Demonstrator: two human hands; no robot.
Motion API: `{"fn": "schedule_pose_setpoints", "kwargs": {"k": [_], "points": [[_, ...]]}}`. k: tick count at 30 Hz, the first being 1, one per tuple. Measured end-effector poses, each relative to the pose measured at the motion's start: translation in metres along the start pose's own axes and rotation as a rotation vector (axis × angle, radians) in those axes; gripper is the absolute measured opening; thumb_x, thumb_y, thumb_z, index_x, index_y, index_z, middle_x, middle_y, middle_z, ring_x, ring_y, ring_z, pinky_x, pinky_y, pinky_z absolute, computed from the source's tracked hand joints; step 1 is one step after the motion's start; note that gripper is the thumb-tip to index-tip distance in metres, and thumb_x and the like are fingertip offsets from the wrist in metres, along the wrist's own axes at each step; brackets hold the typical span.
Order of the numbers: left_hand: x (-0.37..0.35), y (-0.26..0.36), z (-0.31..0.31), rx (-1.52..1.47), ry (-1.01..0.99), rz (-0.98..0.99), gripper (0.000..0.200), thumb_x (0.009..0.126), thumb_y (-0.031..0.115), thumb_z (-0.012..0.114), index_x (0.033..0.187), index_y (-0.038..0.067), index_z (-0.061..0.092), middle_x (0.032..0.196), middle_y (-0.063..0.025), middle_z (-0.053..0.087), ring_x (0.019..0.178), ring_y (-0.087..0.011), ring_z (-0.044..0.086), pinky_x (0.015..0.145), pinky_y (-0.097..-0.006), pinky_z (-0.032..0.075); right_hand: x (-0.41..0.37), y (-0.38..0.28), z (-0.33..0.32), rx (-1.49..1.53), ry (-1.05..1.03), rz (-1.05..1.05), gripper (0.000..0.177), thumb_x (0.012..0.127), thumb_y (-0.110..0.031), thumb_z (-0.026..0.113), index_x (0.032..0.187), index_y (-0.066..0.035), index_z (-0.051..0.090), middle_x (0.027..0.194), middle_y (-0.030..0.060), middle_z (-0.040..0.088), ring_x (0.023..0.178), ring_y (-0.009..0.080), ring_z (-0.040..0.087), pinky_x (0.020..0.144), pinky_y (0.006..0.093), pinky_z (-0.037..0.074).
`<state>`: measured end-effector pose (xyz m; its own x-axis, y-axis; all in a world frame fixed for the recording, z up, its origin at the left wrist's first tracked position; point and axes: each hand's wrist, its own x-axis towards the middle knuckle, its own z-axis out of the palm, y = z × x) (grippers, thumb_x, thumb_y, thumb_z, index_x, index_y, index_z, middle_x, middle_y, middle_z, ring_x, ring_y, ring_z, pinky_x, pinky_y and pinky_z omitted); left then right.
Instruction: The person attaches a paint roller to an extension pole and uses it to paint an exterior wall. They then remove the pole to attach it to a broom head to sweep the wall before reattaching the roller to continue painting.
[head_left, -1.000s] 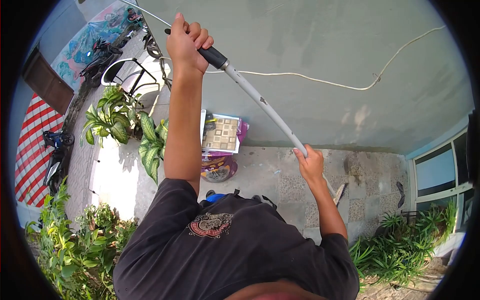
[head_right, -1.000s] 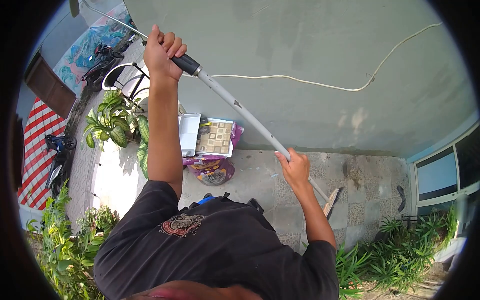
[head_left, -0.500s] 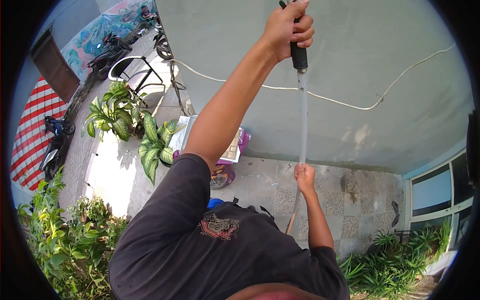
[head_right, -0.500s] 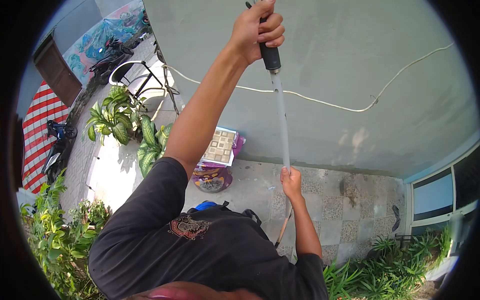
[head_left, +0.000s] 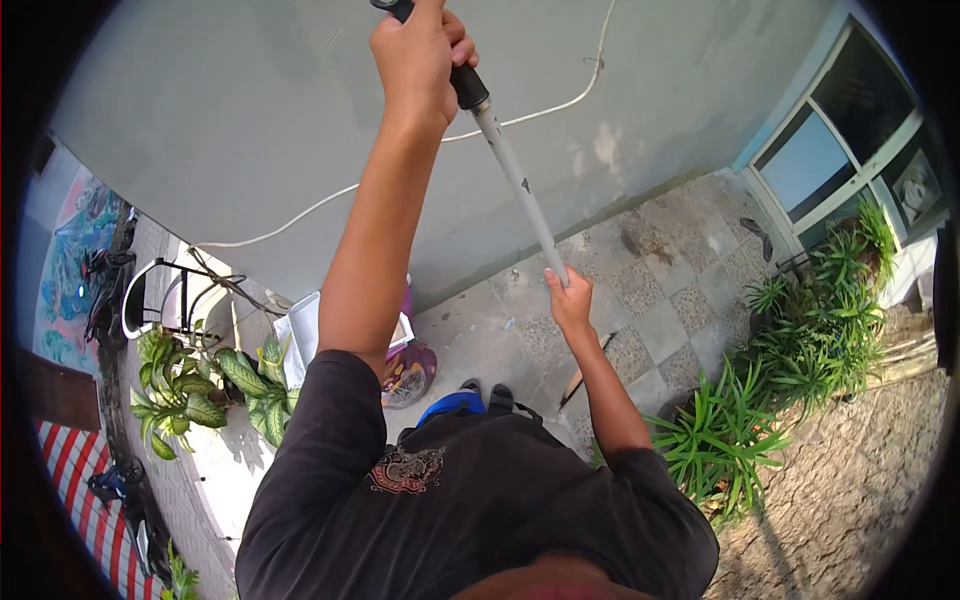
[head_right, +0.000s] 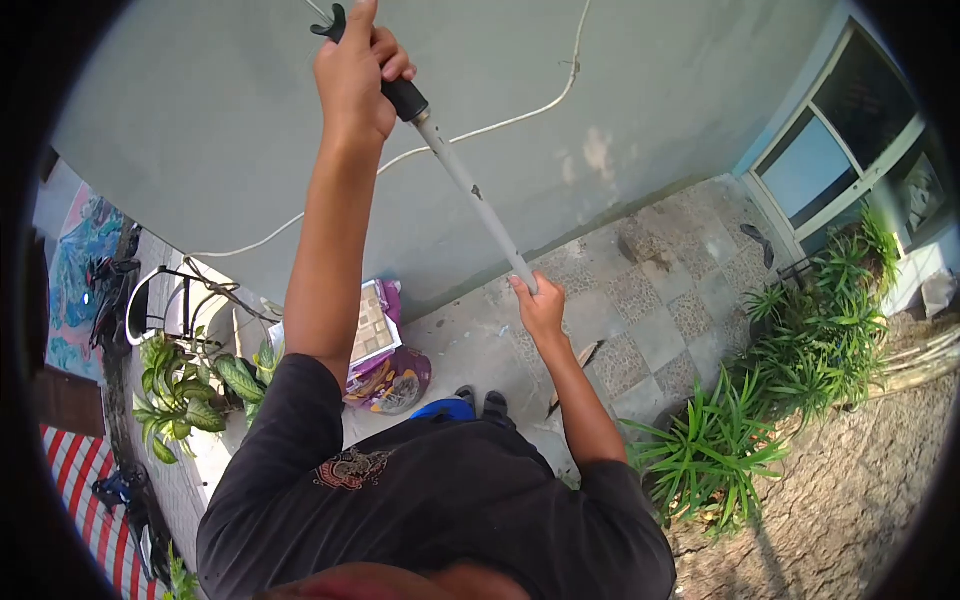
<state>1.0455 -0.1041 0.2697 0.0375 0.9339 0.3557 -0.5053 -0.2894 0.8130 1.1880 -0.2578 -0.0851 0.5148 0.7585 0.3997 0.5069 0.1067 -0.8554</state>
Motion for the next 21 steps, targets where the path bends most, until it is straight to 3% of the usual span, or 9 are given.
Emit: {"fn": "schedule_pose_setpoints", "kwargs": {"k": [4, 6, 8, 10, 14, 16, 17, 18, 21], "points": [[0.023, -0.006, -0.008, -0.086, -0.210, 0.000, 0.050, 0.098, 0.042, 0.057, 0.060, 0.019, 0.033, 0.047, 0.0051, 0.026, 0.037, -0.0097, 0.030, 0.040, -0.0290, 0.032, -0.006, -0.007, -0.004, 0.146, -0.199, 0.085, 0.044, 0.091, -0.038, 0.066, 0.071, 0.000, 0.055, 0.053, 0.0063, 0.048, 0.049, 0.0153, 0.045, 0.050, 0.0334, 0.038], [0.033, -0.003, -0.008, -0.197, -0.524, -0.100, 0.053, 0.099, 0.044, 0.053, 0.059, 0.020, 0.029, 0.047, 0.0052, 0.022, 0.036, -0.0097, 0.027, 0.039, -0.0300, 0.031, -0.005, -0.001, 0.002, 0.208, -0.251, 0.108, 0.049, 0.092, -0.042, 0.065, 0.069, -0.001, 0.054, 0.054, 0.0032, 0.048, 0.050, 0.0128, 0.045, 0.050, 0.0319, 0.038], [0.038, -0.003, 0.001, -0.208, -0.596, -0.117, 0.053, 0.100, 0.045, 0.051, 0.059, 0.020, 0.029, 0.046, 0.0048, 0.021, 0.035, -0.0101, 0.026, 0.039, -0.0304, 0.030, -0.004, 0.009, 0.008, 0.388, -0.472, 0.228, 0.054, 0.095, -0.050, 0.059, 0.068, -0.003, 0.054, 0.057, -0.0014, 0.047, 0.054, 0.0090, 0.044, 0.050, 0.0291, 0.037], [0.046, -0.008, 0.005, -0.277, -0.740, -0.195, 0.052, 0.100, 0.045, 0.050, 0.059, 0.020, 0.030, 0.046, 0.0045, 0.022, 0.036, -0.0104, 0.027, 0.039, -0.0306, 0.031, -0.003, 0.006, 0.010, 0.393, -0.458, 0.223, 0.056, 0.095, -0.054, 0.057, 0.069, -0.005, 0.055, 0.057, -0.0019, 0.048, 0.055, 0.0085, 0.044, 0.050, 0.0275, 0.037], [0.055, -0.022, 0.020, -0.415, -0.898, -0.274, 0.051, 0.101, 0.045, 0.048, 0.060, 0.020, 0.030, 0.047, 0.0041, 0.025, 0.037, -0.0108, 0.030, 0.041, -0.0305, 0.034, 0.006, 0.003, 0.003, 0.287, -0.213, 0.143, 0.052, 0.095, -0.049, 0.060, 0.071, -0.002, 0.056, 0.056, 0.0001, 0.047, 0.054, 0.0097, 0.045, 0.051, 0.0290, 0.038], [0.042, -0.017, 0.031, -0.311, -0.727, -0.135, 0.046, 0.102, 0.044, 0.048, 0.065, 0.018, 0.036, 0.050, 0.0031, 0.032, 0.041, -0.0114, 0.036, 0.046, -0.0311, 0.039, 0.007, -0.002, -0.007, 0.226, -0.103, 0.116, 0.050, 0.094, -0.046, 0.061, 0.072, -0.001, 0.056, 0.054, 0.0014, 0.047, 0.052, 0.0104, 0.045, 0.050, 0.0297, 0.039], [0.029, -0.012, 0.036, -0.216, -0.504, -0.114, 0.039, 0.102, 0.040, 0.050, 0.073, 0.014, 0.043, 0.056, 0.0021, 0.039, 0.046, -0.0112, 0.042, 0.049, -0.0296, 0.041, 0.006, -0.006, -0.014, 0.132, -0.005, 0.074, 0.046, 0.093, -0.041, 0.064, 0.072, -0.001, 0.057, 0.054, 0.0034, 0.047, 0.052, 0.0112, 0.045, 0.050, 0.0304, 0.039], [0.019, -0.010, 0.043, -0.219, -0.521, -0.119, 0.039, 0.102, 0.040, 0.050, 0.073, 0.014, 0.043, 0.056, 0.0021, 0.039, 0.046, -0.0112, 0.042, 0.049, -0.0296, 0.041, 0.005, -0.010, -0.020, 0.035, 0.095, 0.036, 0.042, 0.092, -0.036, 0.067, 0.072, 0.000, 0.058, 0.053, 0.0054, 0.048, 0.051, 0.0120, 0.046, 0.050, 0.0312, 0.040], [-0.009, -0.013, 0.055, -0.122, -0.057, 0.228, 0.033, 0.102, 0.032, 0.053, 0.077, 0.012, 0.043, 0.061, 0.0034, 0.042, 0.049, -0.0081, 0.041, 0.047, -0.0237, 0.038, -0.002, -0.011, -0.031, -0.077, 0.225, 0.004, 0.034, 0.088, -0.027, 0.072, 0.072, 0.000, 0.059, 0.053, 0.0080, 0.050, 0.049, 0.0131, 0.047, 0.049, 0.0316, 0.039]]}}
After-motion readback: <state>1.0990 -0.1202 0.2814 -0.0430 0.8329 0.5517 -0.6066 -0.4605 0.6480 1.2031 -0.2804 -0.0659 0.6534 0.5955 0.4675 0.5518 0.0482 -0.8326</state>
